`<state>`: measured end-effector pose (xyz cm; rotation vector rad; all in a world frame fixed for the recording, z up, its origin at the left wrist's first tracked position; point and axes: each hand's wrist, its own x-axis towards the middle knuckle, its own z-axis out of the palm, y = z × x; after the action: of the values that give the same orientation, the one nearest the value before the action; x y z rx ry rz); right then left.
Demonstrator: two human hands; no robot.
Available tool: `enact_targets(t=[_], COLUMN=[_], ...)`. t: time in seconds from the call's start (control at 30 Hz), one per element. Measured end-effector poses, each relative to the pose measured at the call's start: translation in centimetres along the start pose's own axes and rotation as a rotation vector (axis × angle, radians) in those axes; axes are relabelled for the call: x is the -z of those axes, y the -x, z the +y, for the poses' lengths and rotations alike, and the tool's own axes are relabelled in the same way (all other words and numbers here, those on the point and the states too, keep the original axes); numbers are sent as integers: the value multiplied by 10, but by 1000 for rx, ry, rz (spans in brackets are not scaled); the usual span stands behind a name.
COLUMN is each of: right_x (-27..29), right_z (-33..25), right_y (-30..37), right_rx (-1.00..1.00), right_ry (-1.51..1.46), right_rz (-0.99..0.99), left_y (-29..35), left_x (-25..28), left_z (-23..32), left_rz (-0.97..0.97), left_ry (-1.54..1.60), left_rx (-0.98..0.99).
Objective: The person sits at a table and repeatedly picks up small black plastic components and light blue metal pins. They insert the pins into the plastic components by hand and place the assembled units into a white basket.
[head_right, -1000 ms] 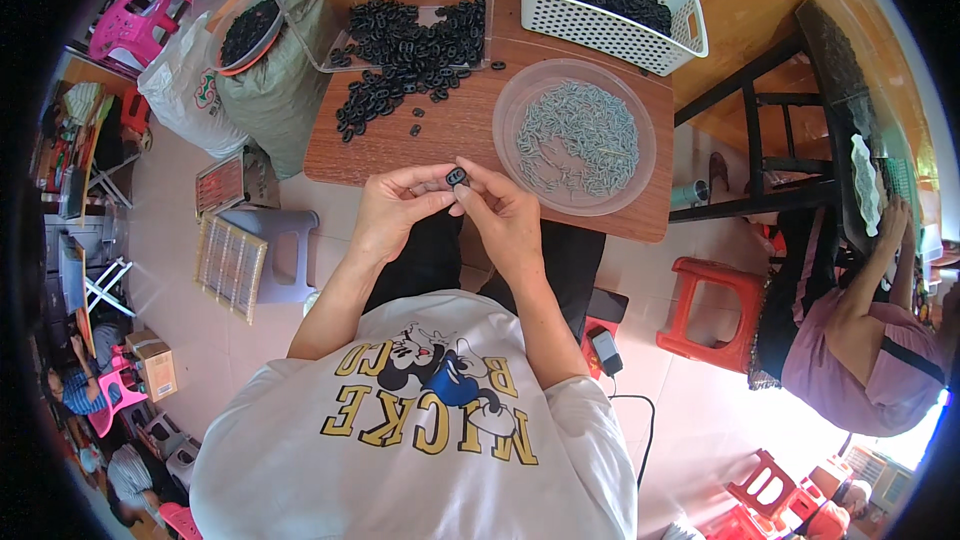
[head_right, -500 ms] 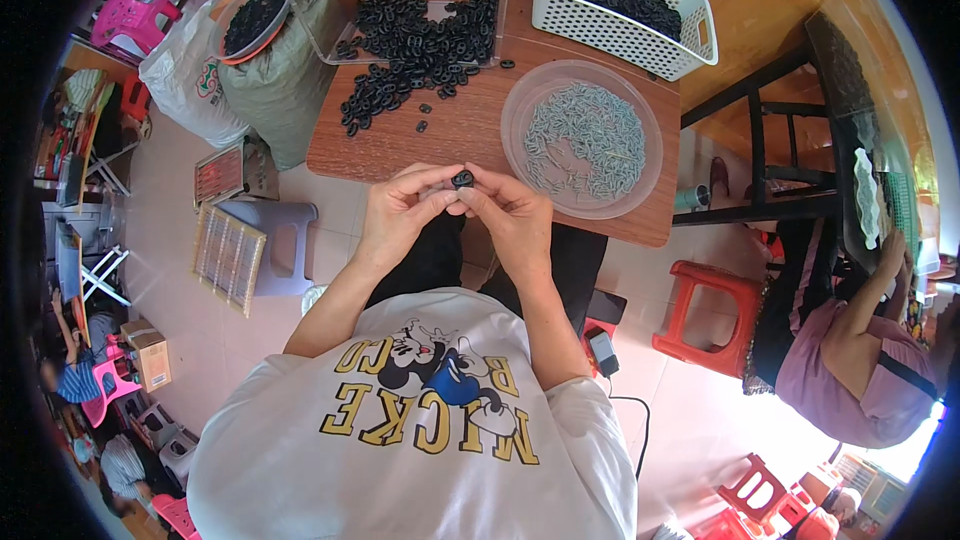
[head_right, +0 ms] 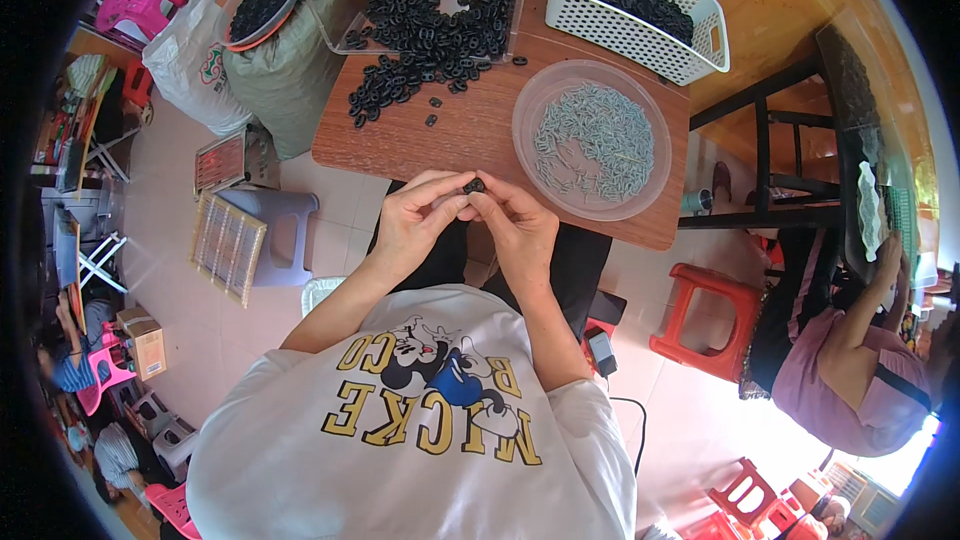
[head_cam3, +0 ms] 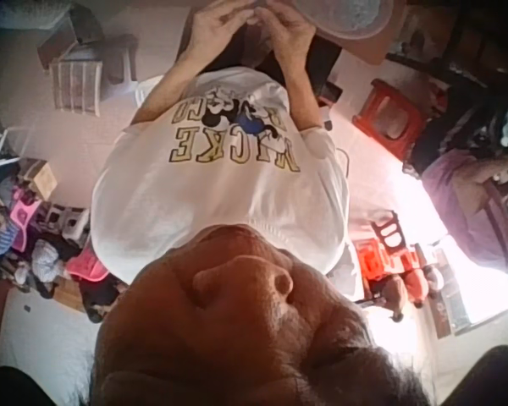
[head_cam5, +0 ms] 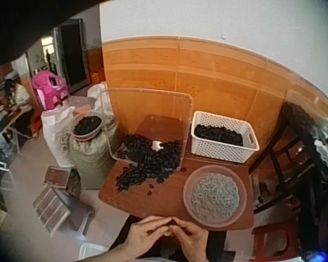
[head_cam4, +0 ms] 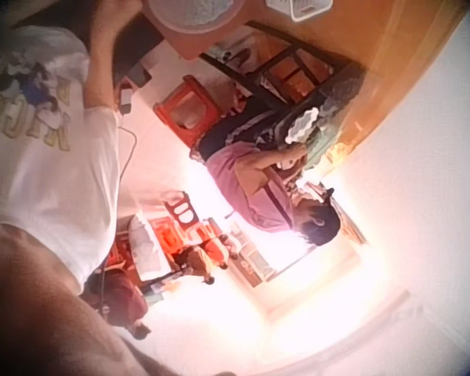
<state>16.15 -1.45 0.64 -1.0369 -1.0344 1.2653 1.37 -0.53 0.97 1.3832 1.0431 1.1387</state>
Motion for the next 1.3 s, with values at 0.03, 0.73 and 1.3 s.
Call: enact_targets(t=[0.03, 0.73, 1.3], right_x=[0, 2, -41], right_z=[-2, -80, 56], right_y=[0, -146, -115], right_rx=[-26, 486, 459], right_ry=[7, 835, 1033], right_rz=[-10, 107, -97], left_y=[0, 20, 34], left_x=[1, 12, 39], left_z=[-1, -28, -38], left_rz=[-16, -15, -12], left_ry=[89, 266, 184], left_rx=[14, 298, 340])
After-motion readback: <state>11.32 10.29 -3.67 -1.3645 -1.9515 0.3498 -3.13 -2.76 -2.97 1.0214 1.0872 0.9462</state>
